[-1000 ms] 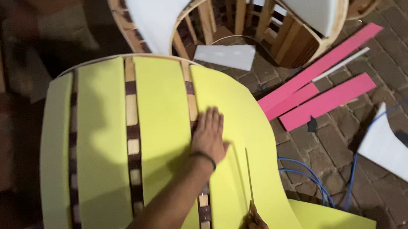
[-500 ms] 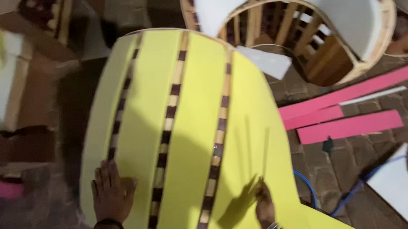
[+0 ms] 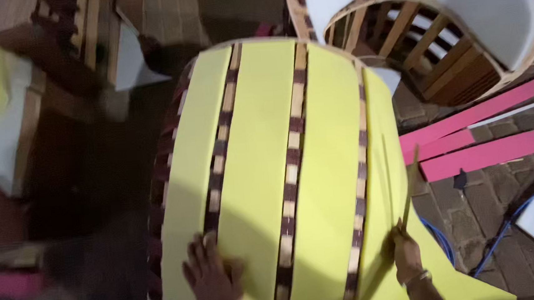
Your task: The person cuts yellow foam sheets to fit a wooden chair frame using a knife. They apply adhesive to the frame and attach the foam pieces, smoothing them into place.
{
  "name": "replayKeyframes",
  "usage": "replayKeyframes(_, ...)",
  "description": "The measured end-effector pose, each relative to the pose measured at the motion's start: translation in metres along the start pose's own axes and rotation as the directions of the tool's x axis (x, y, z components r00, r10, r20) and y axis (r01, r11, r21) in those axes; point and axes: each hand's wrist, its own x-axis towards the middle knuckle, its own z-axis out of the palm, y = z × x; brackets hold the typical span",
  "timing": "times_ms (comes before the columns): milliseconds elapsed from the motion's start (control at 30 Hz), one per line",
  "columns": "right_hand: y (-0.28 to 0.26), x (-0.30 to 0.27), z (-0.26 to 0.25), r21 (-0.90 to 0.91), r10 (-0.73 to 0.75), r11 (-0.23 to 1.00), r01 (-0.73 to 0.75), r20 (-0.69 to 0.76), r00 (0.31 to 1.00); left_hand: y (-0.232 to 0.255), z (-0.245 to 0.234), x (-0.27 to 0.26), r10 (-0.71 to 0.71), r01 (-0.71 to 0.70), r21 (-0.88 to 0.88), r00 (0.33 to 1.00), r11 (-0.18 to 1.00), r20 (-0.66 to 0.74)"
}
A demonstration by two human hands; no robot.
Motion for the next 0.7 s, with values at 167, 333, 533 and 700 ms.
replayKeyframes(167, 0.028, -0.047, 0.009, -0.114, -0.154, 0.983, 0.142, -0.112, 0.982, -0.043, -0.006, -0.015, 0.002, 0.001, -0.037, 0.997, 0.999, 0.082)
replayKeyframes(333, 0.019, -0.075, 0.008, 0.043, 0.038, 0.999, -0.032, -0.134, 0.99, -0.057, 0.007, -0.031, 0.016, -0.013, 0.051, 0.998, 0.999, -0.054)
replayKeyframes(533, -0.011, -0.127, 0.027, 0.051, 0.004, 0.999, 0.004, -0.169, 0.986, -0.086, 0.006, -0.027, -0.036, 0.015, -0.153, 0.99, 0.988, -0.138)
replayKeyframes(700, -0.031, -0.164, 0.048, 0.114, -0.012, 0.993, 0.022, -0.084, 0.996, -0.101, -0.036, 0.003, 0.244, -0.268, -0.016, 0.9, 0.963, -0.36)
